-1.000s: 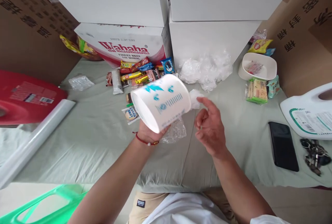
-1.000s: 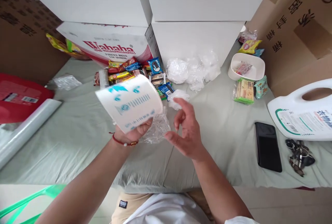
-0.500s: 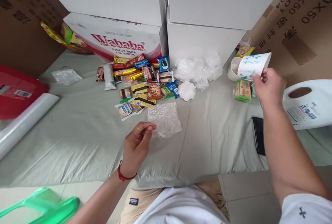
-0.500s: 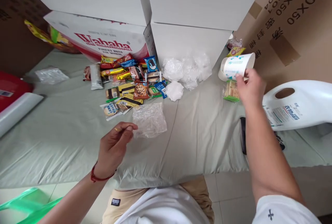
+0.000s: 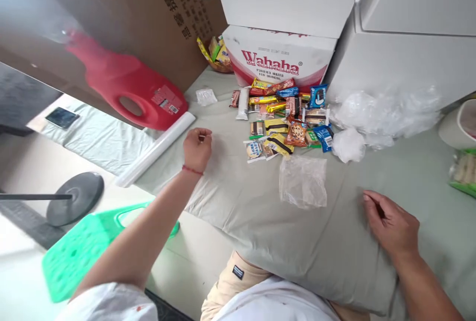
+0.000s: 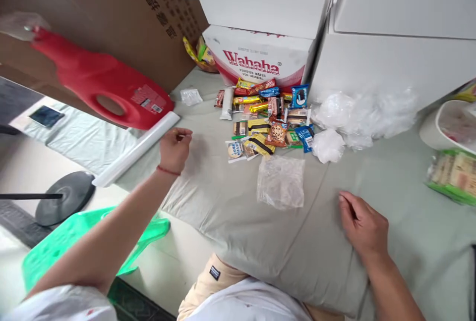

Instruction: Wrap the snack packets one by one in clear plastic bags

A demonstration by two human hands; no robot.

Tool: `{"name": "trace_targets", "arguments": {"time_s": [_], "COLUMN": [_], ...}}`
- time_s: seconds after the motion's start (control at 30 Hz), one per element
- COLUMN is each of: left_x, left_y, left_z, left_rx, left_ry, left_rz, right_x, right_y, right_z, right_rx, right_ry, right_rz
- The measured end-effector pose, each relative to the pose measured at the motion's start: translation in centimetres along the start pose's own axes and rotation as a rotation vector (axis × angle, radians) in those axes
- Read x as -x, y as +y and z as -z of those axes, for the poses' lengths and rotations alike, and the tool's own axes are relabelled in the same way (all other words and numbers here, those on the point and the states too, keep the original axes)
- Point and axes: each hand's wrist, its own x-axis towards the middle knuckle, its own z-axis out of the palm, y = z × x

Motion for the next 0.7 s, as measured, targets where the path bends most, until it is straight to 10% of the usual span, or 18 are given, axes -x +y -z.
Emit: {"name": "trace_targets", "arguments": {"time_s": [0.2,0.37,0.53,0.7], "left_x": [-12.1,-16.0,-11.4,-2.7], "left_y": [0.8,1.3,3.9,12.7], "left_z": [-2.1,-5.0,-6.8,-9.3], "left_rx": [0.009,0.038,0.124,0.287], "left_ry": [0.058,-0.004,0.123,-0.111], "left_rz": [-0.111,-0.006,-0.248,-0.688], "right_x": [-0.1,-0.1,0.0,-0.3], "right_y": [1.2,0.5,0.3,-0.1], "right_z": [-0.8,-0.7,-0.7,-0.7], "right_rx": [0.032,0.106,0.139,0.168], "right_ry": [-0.063,-0.095,-0.115,-0.134], "right_rz": [-0.262,-0.240,-0.259,-0.234]}}
